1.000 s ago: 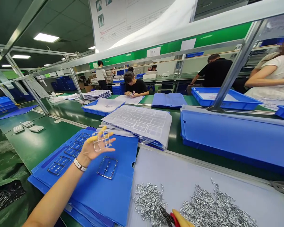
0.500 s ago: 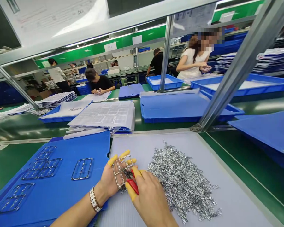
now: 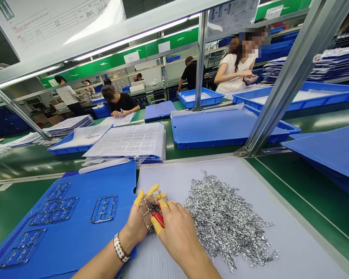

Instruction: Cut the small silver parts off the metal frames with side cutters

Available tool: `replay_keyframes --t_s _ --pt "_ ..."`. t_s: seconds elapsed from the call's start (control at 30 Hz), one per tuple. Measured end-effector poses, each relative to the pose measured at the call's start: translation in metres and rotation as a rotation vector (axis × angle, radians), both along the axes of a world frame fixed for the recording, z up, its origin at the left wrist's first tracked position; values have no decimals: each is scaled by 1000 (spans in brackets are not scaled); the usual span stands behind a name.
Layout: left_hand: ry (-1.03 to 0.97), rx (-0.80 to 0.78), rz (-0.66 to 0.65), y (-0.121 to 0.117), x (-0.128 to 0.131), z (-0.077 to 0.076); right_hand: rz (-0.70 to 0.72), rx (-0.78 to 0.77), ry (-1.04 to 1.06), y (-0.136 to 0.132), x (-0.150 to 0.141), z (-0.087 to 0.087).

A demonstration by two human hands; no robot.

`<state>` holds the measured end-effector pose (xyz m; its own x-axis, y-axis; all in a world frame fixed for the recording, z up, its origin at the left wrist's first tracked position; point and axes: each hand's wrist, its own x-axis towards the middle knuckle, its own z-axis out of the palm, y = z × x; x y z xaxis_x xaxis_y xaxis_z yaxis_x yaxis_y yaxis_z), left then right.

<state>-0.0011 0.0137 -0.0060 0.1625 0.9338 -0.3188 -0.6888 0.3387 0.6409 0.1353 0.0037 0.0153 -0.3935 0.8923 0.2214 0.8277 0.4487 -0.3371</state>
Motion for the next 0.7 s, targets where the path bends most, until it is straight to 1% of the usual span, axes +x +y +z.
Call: replay_keyframes --t_s 0.17,0.33,0.43,0.6,0.7 --pt "58 36 -9 -1 -1 -2 13 9 -2 -1 1 3" --pt "99 51 -5 -3 1 -3 -21 57 -110 -6 -2 5" --pt "77 45 -18 -4 1 -2 -35 91 -143 -7 -1 4" --pt "-3 10 -64 -5 -1 2 -81 162 -133 -3 15 4" --pt "-42 17 -92 -5 -1 4 -124 134 -149 2 20 6"
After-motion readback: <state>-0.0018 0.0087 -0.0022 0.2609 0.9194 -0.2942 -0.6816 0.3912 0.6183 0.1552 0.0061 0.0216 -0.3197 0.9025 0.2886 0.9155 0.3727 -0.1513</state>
